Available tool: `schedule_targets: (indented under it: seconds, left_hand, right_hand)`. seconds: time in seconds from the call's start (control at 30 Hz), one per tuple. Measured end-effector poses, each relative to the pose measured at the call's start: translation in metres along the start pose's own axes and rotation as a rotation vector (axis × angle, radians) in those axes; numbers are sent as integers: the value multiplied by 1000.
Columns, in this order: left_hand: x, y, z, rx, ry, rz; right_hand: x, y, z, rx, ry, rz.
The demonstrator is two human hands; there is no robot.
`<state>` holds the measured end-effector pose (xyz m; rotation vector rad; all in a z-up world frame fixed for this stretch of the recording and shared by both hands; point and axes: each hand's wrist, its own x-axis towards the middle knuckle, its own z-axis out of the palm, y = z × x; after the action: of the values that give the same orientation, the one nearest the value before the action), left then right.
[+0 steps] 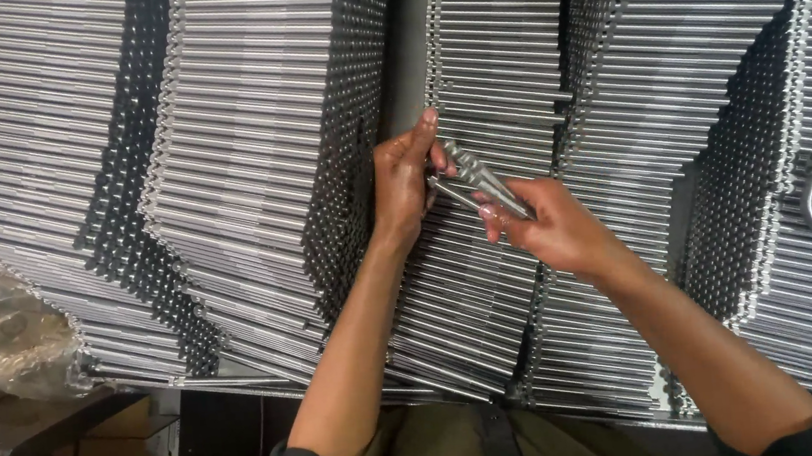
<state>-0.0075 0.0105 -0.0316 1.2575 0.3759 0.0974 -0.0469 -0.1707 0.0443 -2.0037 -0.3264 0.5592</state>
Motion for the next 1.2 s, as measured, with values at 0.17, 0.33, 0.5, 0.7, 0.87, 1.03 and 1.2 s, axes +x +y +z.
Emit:
schedule_targets:
  seconds: [0.17, 0.33, 0.5, 0.7, 0.87, 1.03, 1.2]
  left_hand:
    - [-21, 8, 11, 136, 60, 122]
    - [-25, -2, 11, 2, 16, 64]
    - [-17, 13, 6, -56, 207, 229]
    - [-3, 1, 1, -9, 161, 33]
    - [-6, -4, -3, -84, 20, -5]
    - [-21, 6, 12, 95, 137, 176]
    - [-13, 12, 9, -19, 255, 188]
  right_hand:
    - [4, 14, 7, -647, 85, 110]
    - [8, 6, 6, -402, 18, 111]
    - [33, 41, -18, -729, 138, -27]
    - [15, 17, -6, -742, 215, -217]
    - [0, -8, 4, -1, 42, 78]
    - [12, 10, 12, -523, 93, 25]
    - [33, 34, -5, -747, 125, 2]
